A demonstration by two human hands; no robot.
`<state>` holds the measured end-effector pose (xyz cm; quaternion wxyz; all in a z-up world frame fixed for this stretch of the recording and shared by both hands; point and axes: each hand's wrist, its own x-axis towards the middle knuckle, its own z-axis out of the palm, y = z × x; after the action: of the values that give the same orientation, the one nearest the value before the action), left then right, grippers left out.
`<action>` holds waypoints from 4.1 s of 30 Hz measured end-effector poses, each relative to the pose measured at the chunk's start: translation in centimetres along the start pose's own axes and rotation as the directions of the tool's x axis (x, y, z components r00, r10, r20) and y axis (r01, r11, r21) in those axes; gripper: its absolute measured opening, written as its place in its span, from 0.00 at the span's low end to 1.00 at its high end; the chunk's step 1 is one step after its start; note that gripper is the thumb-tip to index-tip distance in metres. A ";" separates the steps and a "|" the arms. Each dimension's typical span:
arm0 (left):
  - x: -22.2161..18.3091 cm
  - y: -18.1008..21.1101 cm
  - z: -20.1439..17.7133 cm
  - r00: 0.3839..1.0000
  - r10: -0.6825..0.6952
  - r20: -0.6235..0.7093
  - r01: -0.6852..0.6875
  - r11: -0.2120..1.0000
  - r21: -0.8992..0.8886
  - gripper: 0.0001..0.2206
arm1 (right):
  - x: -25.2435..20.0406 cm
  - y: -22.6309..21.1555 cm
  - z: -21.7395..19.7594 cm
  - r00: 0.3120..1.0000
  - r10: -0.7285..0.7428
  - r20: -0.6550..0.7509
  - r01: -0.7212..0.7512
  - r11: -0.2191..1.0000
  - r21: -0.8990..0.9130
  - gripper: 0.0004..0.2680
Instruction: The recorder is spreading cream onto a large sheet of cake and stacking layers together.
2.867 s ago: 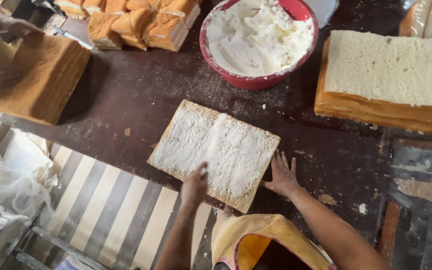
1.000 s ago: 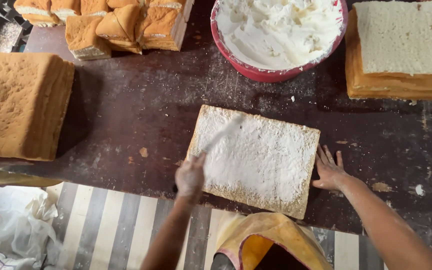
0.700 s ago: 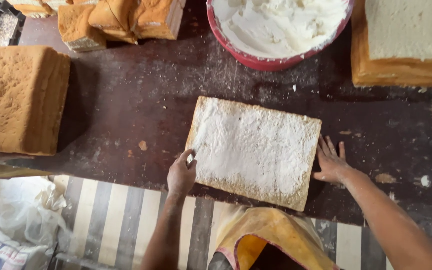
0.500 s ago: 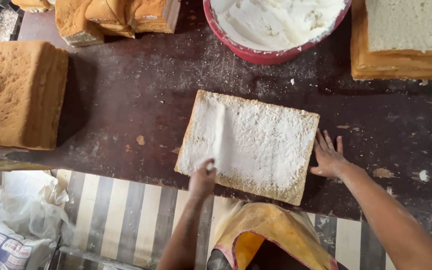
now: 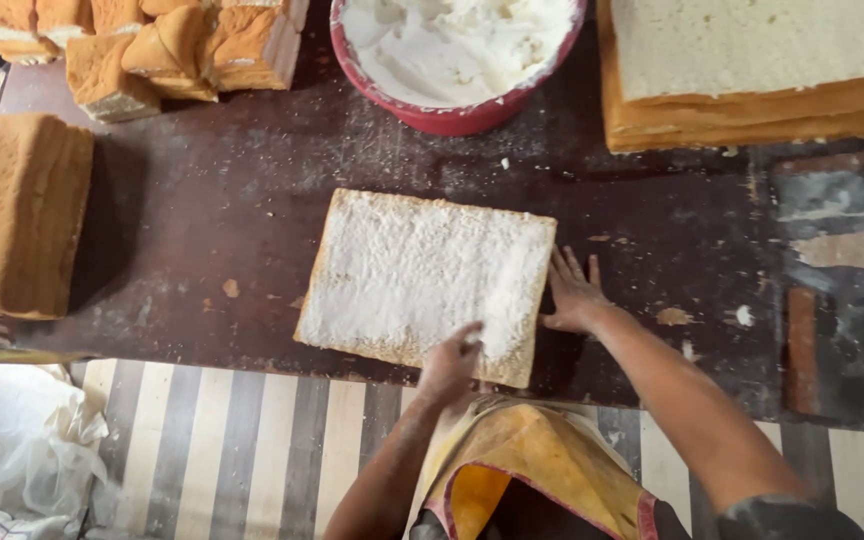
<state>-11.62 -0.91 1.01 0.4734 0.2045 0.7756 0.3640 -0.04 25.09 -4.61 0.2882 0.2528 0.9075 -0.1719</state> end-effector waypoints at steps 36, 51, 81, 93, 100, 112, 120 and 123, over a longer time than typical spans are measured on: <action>-14.3 -10.9 2.1 0.919 -0.012 -0.395 0.124 0.958 0.260 0.15 | -9.1 -0.8 7.6 0.942 0.051 -0.331 0.229 0.625 0.746 0.18; -6.1 -6.1 4.9 0.960 -0.089 -0.265 0.134 0.979 0.156 0.17 | -7.6 1.1 18.2 0.983 -0.127 0.133 -0.127 0.054 0.990 0.17; -18.2 -15.7 -8.0 0.570 0.298 -0.766 0.380 0.731 0.567 0.16 | -7.4 1.4 18.3 0.993 -0.055 0.104 -0.105 -0.017 0.994 0.13; -13.9 -12.0 -6.2 0.989 0.059 -0.136 -0.031 0.979 0.201 0.15 | -9.2 -1.1 16.8 0.982 0.171 0.083 -0.099 0.084 0.992 0.15; -12.4 -18.0 -19.1 0.901 -0.151 -0.407 0.291 0.906 0.308 0.14 | -8.8 -6.2 17.7 0.940 0.337 -0.058 0.075 -0.037 0.997 0.23; -10.1 -13.4 -5.9 0.968 0.225 0.109 -0.247 0.925 0.289 0.13 | -7.7 -6.1 19.0 0.901 0.431 -0.041 0.101 -0.118 0.988 0.22; -9.0 -11.6 -7.2 0.905 0.320 0.280 -0.397 0.874 0.282 0.15 | -8.9 -8.0 20.9 0.923 0.384 0.003 0.276 -0.670 0.689 0.13; -9.2 -11.3 -7.7 0.811 0.523 0.262 -0.562 0.821 0.102 0.14 | -9.7 -8.7 19.5 0.914 0.402 0.044 0.284 -0.716 0.638 0.13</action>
<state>-13.83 -17.23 0.01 0.4134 0.4978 0.6552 0.3898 10.46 5.59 -12.29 -0.2921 0.4624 0.1698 -0.8198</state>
